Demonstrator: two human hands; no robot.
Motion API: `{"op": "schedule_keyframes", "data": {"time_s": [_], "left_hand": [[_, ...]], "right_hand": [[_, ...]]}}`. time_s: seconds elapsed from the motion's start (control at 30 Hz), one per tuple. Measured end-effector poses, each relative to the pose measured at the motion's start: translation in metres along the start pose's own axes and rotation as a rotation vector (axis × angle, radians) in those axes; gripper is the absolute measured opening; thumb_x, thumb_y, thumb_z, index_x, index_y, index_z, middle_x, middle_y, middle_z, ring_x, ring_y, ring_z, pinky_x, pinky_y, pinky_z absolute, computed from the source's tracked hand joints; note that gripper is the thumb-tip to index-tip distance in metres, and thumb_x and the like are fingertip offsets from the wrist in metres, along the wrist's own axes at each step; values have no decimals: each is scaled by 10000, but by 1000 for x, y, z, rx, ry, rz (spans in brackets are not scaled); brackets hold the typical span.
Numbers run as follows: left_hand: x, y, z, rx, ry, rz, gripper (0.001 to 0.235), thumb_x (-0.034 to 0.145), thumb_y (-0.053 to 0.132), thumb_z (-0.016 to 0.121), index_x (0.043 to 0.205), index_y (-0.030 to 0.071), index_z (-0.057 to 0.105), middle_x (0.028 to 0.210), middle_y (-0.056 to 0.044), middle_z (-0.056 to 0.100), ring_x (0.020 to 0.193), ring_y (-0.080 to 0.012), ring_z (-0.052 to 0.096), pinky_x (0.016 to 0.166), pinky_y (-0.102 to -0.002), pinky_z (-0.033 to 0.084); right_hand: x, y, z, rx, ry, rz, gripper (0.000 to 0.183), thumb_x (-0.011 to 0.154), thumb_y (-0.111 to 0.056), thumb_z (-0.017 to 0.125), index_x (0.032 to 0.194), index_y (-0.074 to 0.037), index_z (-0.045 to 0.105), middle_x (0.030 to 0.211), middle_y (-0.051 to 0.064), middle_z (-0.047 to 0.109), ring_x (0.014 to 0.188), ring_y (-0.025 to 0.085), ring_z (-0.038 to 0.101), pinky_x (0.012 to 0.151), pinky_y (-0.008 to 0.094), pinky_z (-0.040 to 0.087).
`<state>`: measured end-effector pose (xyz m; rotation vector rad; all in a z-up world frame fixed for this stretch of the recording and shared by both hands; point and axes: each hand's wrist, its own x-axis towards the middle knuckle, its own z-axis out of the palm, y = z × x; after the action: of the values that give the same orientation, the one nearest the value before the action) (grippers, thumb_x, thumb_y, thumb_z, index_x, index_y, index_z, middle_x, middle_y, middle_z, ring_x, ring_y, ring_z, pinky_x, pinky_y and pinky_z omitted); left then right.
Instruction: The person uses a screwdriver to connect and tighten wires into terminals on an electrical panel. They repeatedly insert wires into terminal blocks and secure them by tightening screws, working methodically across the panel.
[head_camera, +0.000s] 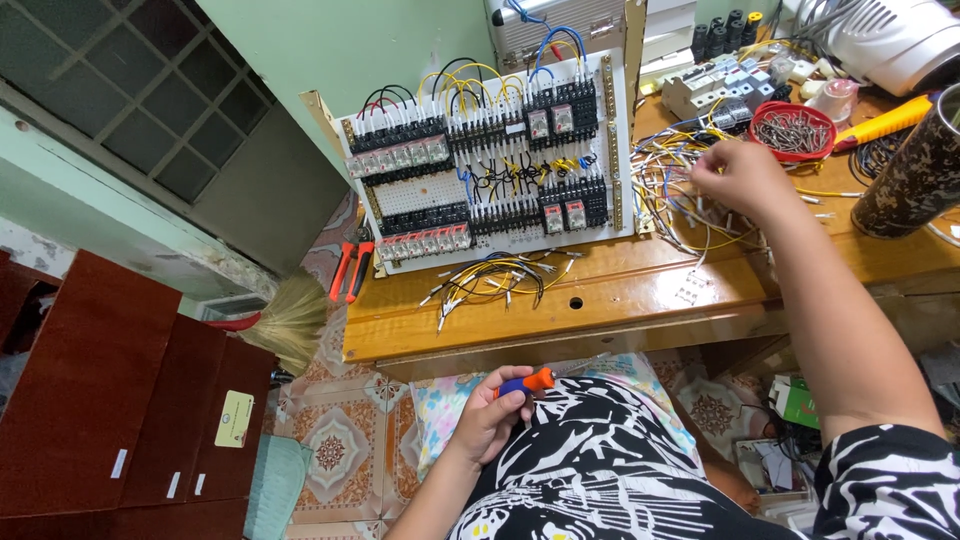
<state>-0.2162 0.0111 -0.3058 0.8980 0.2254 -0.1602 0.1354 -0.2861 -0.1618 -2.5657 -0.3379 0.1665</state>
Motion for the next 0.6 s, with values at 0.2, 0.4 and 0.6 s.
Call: {"op": "schedule_keyframes", "data": {"time_s": [0.2,0.4,0.6], "left_hand": [[0,2,4,16,17,-9,428,865,101,756,1268,36,626,1023,-175,651,678,-159,621,683,-267,551],[0,0,2,24,27,-4,418,869,97,750,1264,44,624,1075,-221,683,682,-162,617,714,-261,537],[4,-5,-3,11,-8,3,399,889,42,724,1272,0,622,979,-174,688,663,-150,649,692,-239,556]], "right_hand": [[-5,-8,-15,557,35,-39,75,1071,-117,644,1088,-67,698,1004,72,761,926,126,691,821,303,557],[-5,-35,-32,740,14,-170,120,1037,-63,676,1151,-92,704,1033,49,725,950,113,685,910,220,593],[29,-92,-52,472,109,-604,164,1038,-42,723,1201,-38,741,1089,105,745,1006,137,688,885,273,568]]}}
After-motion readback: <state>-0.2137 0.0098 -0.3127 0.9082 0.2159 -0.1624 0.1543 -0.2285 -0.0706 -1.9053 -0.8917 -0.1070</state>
